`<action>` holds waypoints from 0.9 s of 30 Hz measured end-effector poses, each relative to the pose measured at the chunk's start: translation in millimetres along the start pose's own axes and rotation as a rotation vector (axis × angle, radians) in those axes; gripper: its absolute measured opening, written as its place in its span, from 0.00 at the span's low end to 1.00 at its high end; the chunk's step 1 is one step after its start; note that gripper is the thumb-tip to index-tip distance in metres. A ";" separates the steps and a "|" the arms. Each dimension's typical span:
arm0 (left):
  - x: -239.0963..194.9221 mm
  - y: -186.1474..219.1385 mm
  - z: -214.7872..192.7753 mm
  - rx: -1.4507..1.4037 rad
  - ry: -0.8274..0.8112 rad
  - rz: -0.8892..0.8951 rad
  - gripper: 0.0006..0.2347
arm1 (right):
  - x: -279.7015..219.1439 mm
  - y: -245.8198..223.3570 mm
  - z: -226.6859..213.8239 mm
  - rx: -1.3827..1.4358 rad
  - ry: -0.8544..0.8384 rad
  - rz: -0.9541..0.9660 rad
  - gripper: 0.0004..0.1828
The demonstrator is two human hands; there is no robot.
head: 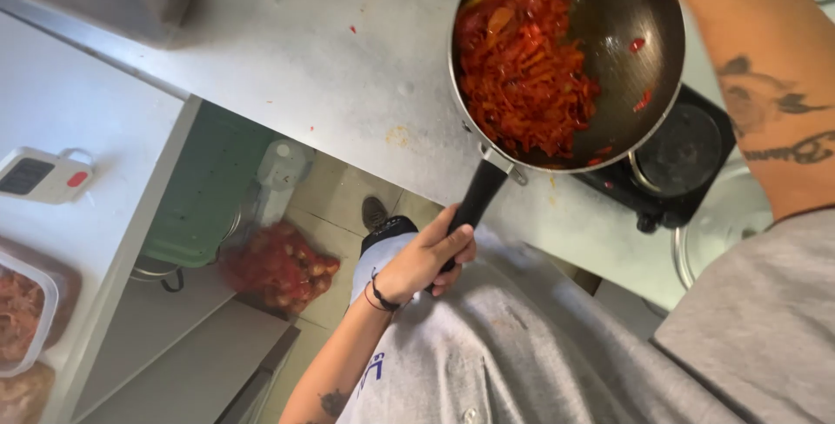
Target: Washing plastic food containers in a sink and stirring sauce in a pan.
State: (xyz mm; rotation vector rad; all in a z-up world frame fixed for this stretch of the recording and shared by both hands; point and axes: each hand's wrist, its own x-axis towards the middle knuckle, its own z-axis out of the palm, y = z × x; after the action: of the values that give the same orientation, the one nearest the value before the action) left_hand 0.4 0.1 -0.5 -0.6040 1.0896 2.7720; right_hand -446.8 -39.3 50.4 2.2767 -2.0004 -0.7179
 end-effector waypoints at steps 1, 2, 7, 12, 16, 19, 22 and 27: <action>-0.3 -0.2 -0.4 0.000 0.010 0.002 0.22 | 2.6 -38.2 -43.2 -0.060 -0.026 -0.059 0.09; -2.2 5.0 2.6 0.009 0.000 -0.008 0.22 | -0.1 -50.7 -73.5 -0.128 -0.043 -0.115 0.10; -6.6 13.6 8.2 0.058 0.066 -0.095 0.15 | -65.4 -110.4 -102.8 -0.243 -0.072 -0.244 0.05; -6.2 12.9 9.9 0.081 0.072 -0.109 0.08 | -147.7 -55.0 -93.9 -0.397 -0.236 0.066 0.17; -5.9 12.5 13.1 0.079 0.072 -0.085 0.08 | -155.4 -71.2 -95.7 -0.043 -0.697 0.284 0.28; -5.2 7.3 8.6 0.053 0.049 -0.065 0.09 | -128.6 -84.4 -84.3 0.260 -0.330 0.314 0.22; -3.3 6.0 7.6 0.075 0.047 -0.057 0.09 | -115.0 -61.5 -24.1 -0.194 0.043 0.219 0.18; 0.7 8.0 11.3 0.017 0.058 -0.054 0.11 | -144.5 -70.0 -107.4 -0.216 -0.306 0.381 0.20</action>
State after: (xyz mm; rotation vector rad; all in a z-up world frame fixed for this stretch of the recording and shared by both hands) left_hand -5.8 1.8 11.8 -0.7056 1.0894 2.7130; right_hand -353.4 79.8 170.5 1.6809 -2.2539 -1.2247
